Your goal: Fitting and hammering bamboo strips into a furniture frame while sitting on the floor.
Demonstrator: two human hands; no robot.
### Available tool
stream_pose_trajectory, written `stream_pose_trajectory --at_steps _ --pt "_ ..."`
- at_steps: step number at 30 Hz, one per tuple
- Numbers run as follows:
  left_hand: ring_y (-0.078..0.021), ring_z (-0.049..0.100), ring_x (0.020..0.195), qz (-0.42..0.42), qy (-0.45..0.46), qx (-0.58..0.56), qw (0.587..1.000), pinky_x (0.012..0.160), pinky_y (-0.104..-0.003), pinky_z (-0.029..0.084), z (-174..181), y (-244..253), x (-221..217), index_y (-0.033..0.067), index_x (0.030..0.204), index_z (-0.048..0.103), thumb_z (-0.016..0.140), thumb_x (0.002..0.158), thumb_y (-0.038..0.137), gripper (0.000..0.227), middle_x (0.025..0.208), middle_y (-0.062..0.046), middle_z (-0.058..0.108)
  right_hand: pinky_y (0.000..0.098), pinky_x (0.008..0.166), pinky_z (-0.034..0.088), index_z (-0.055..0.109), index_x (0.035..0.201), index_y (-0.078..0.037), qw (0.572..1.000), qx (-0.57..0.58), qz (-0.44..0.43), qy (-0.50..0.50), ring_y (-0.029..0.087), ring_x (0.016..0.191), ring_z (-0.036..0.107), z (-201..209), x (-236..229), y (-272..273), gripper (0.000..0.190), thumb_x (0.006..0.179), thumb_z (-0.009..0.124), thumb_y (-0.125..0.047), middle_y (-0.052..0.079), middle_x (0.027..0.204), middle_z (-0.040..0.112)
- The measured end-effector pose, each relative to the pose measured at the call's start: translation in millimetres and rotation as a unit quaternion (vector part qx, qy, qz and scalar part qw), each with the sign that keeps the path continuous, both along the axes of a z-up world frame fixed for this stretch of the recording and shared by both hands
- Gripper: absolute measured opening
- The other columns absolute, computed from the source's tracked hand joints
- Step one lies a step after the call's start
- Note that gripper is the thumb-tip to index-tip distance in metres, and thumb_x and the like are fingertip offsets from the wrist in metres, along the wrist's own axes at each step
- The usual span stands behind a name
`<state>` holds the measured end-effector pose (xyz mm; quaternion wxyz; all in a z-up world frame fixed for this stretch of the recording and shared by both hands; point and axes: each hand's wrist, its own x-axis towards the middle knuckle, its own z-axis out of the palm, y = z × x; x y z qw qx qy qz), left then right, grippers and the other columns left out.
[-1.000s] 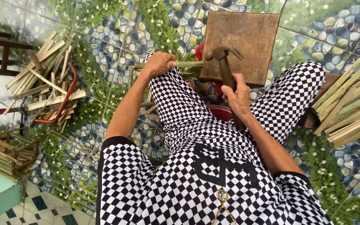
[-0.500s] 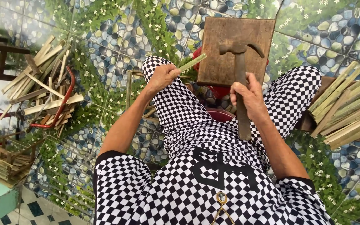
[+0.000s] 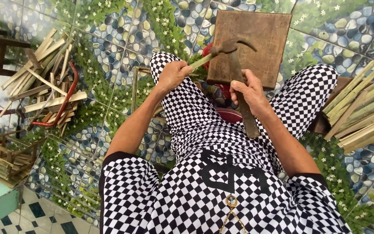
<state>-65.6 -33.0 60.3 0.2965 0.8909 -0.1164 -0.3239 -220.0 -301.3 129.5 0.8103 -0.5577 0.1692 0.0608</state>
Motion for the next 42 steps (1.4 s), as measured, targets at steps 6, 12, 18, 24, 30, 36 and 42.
stream_pose_trajectory --at_steps 6,12,18,24,30,36,42 --pt "-0.0277 0.064 0.073 0.042 0.05 -0.031 0.997 0.076 -0.038 0.052 20 5 -3 0.0129 0.079 0.064 0.062 0.102 0.046 0.041 0.069 -0.011 0.061 0.029 0.041 0.054 0.051 0.119 -0.005 0.999 0.0 -0.038 0.029 0.018 0.051 0.06 0 5 -9 0.025 0.097 0.062 -0.004 0.015 0.072 0.057" --pt "-0.021 0.055 0.059 0.084 0.063 -0.071 0.992 0.063 -0.034 0.045 -4 15 3 0.0133 0.073 0.067 0.067 0.097 0.048 0.042 0.055 -0.008 0.053 0.0288 0.041 0.054 0.052 0.117 -0.008 0.998 0.015 -0.033 0.059 0.017 0.05 0.059 -6 9 -25 0.024 0.095 0.062 -0.005 0.013 0.07 0.057" --pt "-0.0236 0.054 0.057 0.058 0.073 -0.075 0.993 0.06 -0.033 0.043 -4 5 3 0.0125 0.073 0.068 0.066 0.097 0.045 0.04 0.055 -0.01 0.054 0.0296 0.04 0.054 0.052 0.113 -0.006 0.999 -0.01 -0.026 0.033 0.018 0.049 0.06 -6 7 -16 0.022 0.094 0.062 -0.003 0.014 0.069 0.059" --pt "-0.007 0.036 0.034 0.151 0.158 -0.13 0.967 0.035 -0.02 0.027 4 22 6 0.0117 0.071 0.063 0.066 0.097 0.04 0.039 0.042 0.0 0.044 0.0286 0.042 0.055 0.052 0.115 -0.007 0.997 0.037 -0.043 0.046 0.017 0.051 0.06 3 9 -27 0.021 0.096 0.06 -0.005 0.014 0.071 0.058" --pt "-0.0037 0.032 0.029 0.144 0.237 -0.18 0.944 0.028 -0.017 0.024 27 12 3 0.0074 0.077 0.06 0.062 0.099 0.039 0.038 0.044 0.0 0.04 0.0297 0.043 0.055 0.052 0.114 -0.005 0.998 -0.033 -0.041 0.034 0.019 0.05 0.061 -2 -8 -49 0.02 0.097 0.062 -0.004 0.014 0.07 0.058" --pt "-0.0047 0.039 0.032 0.11 0.25 -0.213 0.938 0.03 -0.017 0.03 39 7 -12 0.0057 0.091 0.065 0.061 0.102 0.036 0.033 0.051 -0.001 0.05 0.0324 0.04 0.053 0.047 0.115 0.004 0.987 -0.111 0.006 0.115 0.02 0.046 0.059 -6 -44 -69 0.039 0.087 0.073 -0.001 0.015 0.064 0.059" --pt "-0.0055 0.047 0.04 0.054 0.173 -0.276 0.944 0.033 -0.017 0.037 17 -20 -24 0.0047 0.101 0.068 0.076 0.094 0.028 0.026 0.06 -0.005 0.056 0.0332 0.041 0.055 0.047 0.113 0.008 0.969 -0.17 0.045 0.176 0.021 0.046 0.062 -9 -74 -69 0.039 0.087 0.073 -0.005 0.016 0.062 0.061"
